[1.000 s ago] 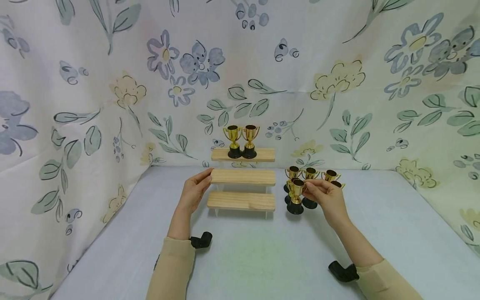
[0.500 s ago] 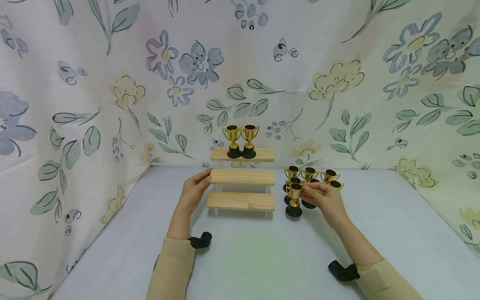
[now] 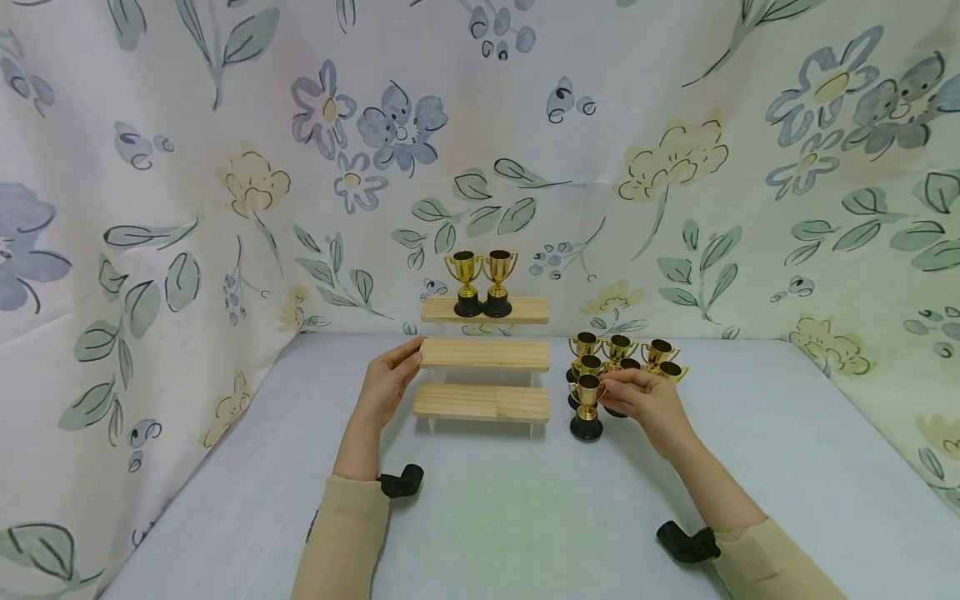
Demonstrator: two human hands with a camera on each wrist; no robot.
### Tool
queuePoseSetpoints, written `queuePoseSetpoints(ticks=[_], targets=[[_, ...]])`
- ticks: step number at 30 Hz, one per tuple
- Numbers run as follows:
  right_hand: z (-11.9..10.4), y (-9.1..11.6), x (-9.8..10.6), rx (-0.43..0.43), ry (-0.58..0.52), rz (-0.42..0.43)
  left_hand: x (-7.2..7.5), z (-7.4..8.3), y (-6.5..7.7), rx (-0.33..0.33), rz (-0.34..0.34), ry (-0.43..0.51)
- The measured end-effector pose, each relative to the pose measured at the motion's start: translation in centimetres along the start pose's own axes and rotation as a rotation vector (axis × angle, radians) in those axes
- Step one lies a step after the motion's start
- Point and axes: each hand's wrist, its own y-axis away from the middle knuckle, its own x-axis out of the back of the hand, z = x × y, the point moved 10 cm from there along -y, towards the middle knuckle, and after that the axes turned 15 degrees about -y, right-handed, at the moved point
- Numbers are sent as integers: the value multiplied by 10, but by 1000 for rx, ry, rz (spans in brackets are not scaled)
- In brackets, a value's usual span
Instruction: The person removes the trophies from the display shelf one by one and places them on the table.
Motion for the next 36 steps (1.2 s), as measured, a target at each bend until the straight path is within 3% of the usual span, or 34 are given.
queuePoseSetpoints(ticks=[36], targets=[[1, 5, 7, -57, 74, 67, 1, 0, 1, 3, -3, -10]])
